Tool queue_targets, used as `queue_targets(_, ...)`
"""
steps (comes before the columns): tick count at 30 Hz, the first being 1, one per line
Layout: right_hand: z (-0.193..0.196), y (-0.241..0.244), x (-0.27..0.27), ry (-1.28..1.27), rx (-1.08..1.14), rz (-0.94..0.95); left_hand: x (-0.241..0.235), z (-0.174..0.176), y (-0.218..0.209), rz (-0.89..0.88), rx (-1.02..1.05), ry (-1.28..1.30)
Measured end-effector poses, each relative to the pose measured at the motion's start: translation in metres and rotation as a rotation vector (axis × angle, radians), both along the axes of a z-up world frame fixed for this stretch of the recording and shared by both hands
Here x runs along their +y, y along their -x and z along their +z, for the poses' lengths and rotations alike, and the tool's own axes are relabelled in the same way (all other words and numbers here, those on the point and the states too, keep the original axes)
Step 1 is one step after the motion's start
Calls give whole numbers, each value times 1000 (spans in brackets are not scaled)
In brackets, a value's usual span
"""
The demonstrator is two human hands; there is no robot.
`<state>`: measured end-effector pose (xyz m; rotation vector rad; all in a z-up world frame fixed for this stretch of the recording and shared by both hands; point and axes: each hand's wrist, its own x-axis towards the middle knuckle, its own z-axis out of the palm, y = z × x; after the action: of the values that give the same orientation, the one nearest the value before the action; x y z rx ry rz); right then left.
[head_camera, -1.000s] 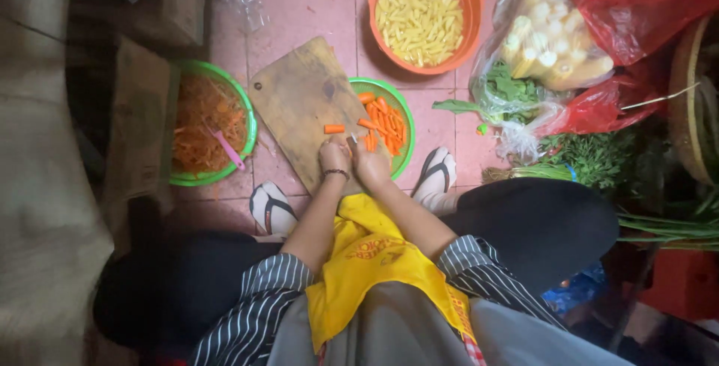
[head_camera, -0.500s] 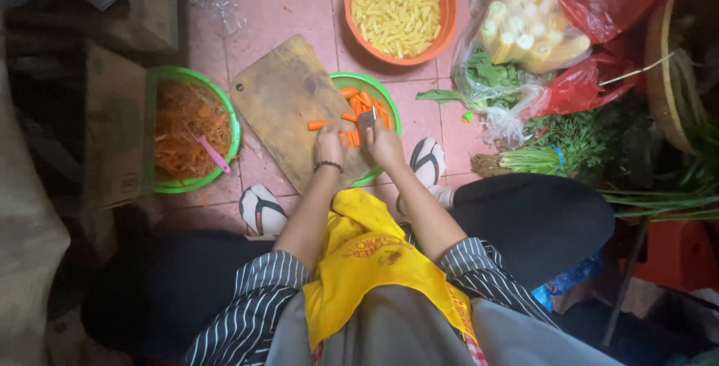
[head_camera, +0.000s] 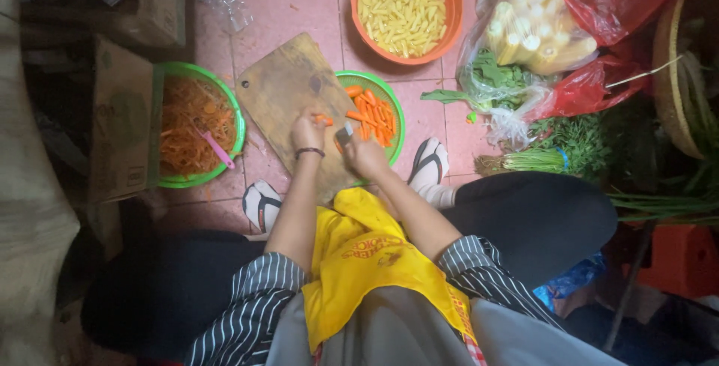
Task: The recorder is chopping carrots into small pieces on a wooden cutting board using a knife.
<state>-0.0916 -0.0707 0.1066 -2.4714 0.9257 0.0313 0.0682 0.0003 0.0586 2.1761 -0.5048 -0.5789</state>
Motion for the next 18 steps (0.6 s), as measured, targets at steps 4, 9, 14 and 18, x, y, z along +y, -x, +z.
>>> queue_targets(4, -37, 6, 23, 19, -92, 226, 7, -15, -7, 66, -79, -141)
queue_targets(9, -20, 10, -9, 26, 79, -106, 4, -46, 48, -18, 340, 33)
queue_targets(14, -28, 18, -19, 37, 86, -63, 6, -22, 77, -70, -179, 34)
queue_targets(18, -16, 8, -9, 27, 127, -13, 5, -45, 77, -77, -141, 48)
